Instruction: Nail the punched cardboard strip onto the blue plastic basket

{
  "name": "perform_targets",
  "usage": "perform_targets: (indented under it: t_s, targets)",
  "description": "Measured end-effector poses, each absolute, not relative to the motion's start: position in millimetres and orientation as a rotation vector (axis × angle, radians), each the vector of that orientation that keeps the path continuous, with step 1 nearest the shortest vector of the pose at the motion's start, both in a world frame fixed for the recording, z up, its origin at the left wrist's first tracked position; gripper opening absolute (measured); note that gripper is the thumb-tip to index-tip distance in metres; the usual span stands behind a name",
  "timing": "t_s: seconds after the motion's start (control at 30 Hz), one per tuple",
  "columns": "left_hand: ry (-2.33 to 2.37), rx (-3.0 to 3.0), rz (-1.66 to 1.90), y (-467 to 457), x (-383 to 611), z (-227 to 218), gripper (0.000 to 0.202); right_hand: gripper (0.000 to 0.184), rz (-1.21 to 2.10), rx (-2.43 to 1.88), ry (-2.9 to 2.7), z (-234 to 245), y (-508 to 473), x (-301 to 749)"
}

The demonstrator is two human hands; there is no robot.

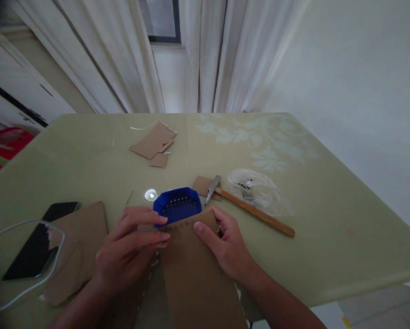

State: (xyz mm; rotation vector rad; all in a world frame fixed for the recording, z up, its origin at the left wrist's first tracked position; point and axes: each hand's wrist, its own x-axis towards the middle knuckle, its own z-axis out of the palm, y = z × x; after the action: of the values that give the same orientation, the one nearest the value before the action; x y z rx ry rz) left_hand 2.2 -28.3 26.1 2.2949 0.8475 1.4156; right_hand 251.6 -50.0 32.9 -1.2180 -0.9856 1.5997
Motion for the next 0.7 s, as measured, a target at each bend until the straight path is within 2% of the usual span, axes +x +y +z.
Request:
perform_targets:
  t_s: [0.17,0.27,0.33,0.47,0.57,0.7]
  targets:
    - [0.755,2.091,1.613,-37,1,34,0.01,0.041,1.468,-1.28,-1.131,32,-49,252]
    - [1.19,1.944,1.654,-26,-13,36,0.007,0.041,1.529,-1.245,-1.084,33,-50,250]
    - [1.673,1.825,1.462,-10,-30,32,0.005,0.042,1.569,-1.222,-1.052,34,-50,249]
    - [2.266,1.716,0.853,22,-64,15,0.024,0.041,1.587,-1.208,-1.021,32,-52,250]
    - [2.384,1.753,0.516,32,-77,1,0.03,0.042,1.594,-1.234,-1.001,29,-52,252]
    - [2.353,1.83,0.389,36,-80,-10,0.036,0.044,1.575,-1.253,-0.991,29,-51,253]
